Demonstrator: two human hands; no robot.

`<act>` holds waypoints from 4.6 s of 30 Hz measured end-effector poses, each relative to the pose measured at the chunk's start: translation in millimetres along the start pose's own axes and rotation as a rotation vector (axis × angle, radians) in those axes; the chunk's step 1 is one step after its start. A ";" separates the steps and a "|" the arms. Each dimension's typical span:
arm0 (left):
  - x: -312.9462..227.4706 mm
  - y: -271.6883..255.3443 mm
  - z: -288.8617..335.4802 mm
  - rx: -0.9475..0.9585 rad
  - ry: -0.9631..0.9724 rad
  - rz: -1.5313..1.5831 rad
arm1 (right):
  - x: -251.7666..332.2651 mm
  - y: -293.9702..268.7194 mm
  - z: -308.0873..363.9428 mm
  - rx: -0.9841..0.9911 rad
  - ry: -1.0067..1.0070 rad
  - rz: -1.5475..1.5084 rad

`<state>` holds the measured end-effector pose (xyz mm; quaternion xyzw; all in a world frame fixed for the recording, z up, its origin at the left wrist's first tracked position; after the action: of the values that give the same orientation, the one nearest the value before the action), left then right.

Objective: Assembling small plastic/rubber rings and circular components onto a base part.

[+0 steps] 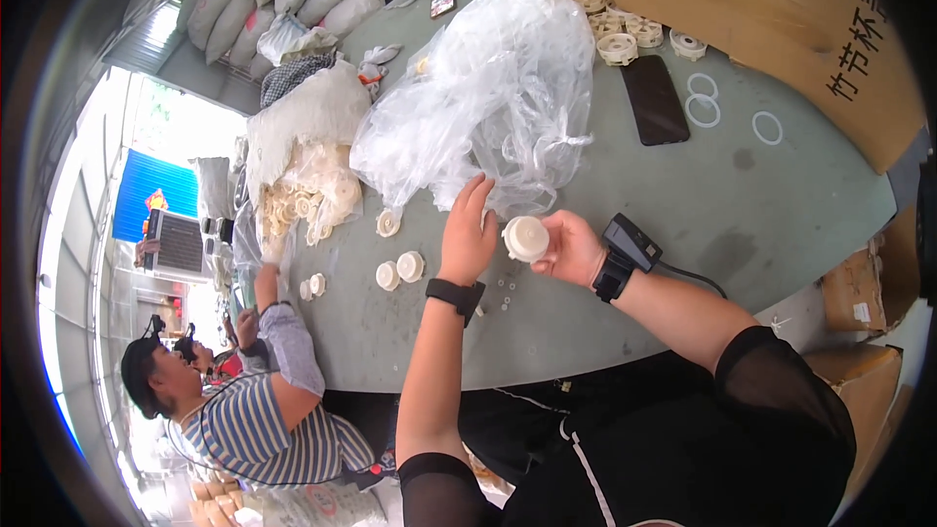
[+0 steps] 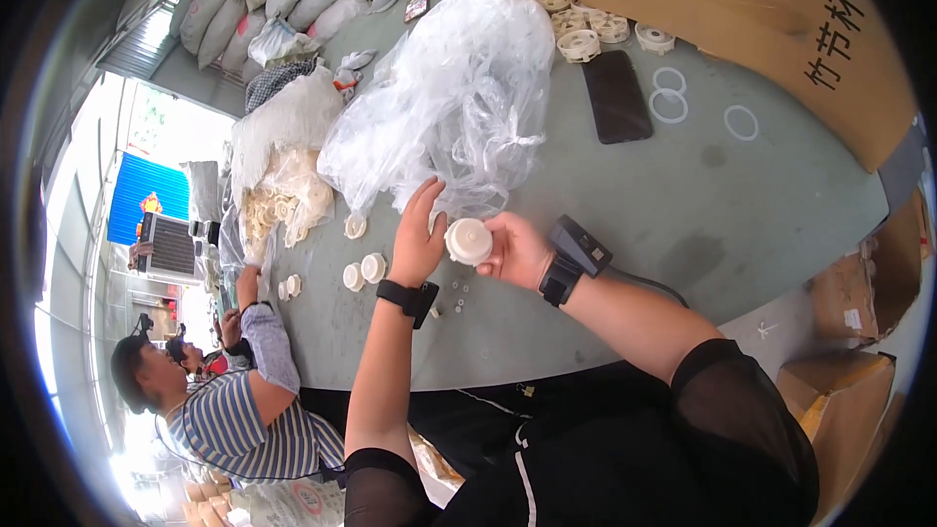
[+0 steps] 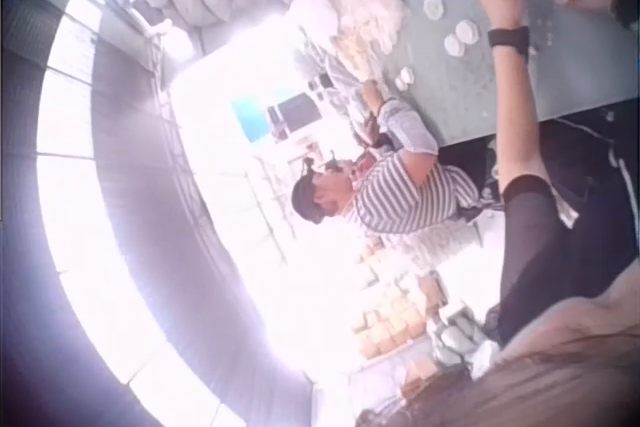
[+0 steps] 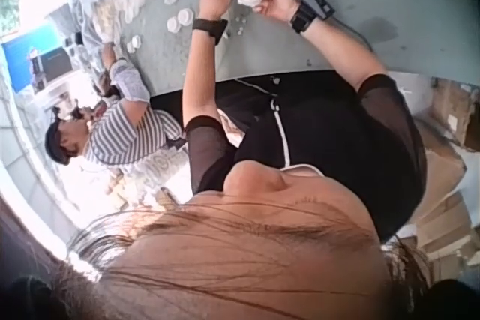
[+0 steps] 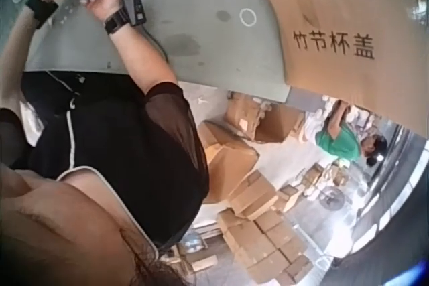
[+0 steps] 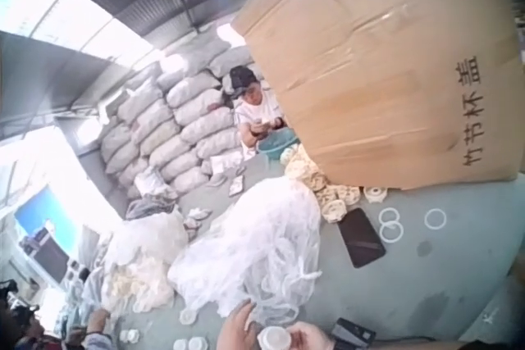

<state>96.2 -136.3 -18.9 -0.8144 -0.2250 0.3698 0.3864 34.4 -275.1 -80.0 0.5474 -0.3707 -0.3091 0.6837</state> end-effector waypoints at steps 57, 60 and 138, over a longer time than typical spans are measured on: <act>55.6 29.4 -59.1 0.241 -0.173 0.028 | -7.7 0.5 -5.4 0.012 0.072 -0.038; 42.8 37.7 -75.1 0.156 -0.533 0.586 | -7.0 -5.1 -5.5 -0.022 0.082 -0.059; 73.7 178.3 -258.4 0.430 -0.220 0.583 | -9.6 -4.7 -5.4 0.338 0.224 -0.206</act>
<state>357.3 -314.8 -81.8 -0.6999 0.0590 0.5884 0.4005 33.8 -265.3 -86.9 0.7200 -0.2810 -0.2482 0.5839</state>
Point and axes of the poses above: each hand's wrist, its own z-axis away from the middle knuckle, its own y-axis out of the palm, x = y × z, the point moved 2 cm from there along -z, towards the middle knuckle, and after that the axes turned 4 degrees about -x, right-handed, at the moved point
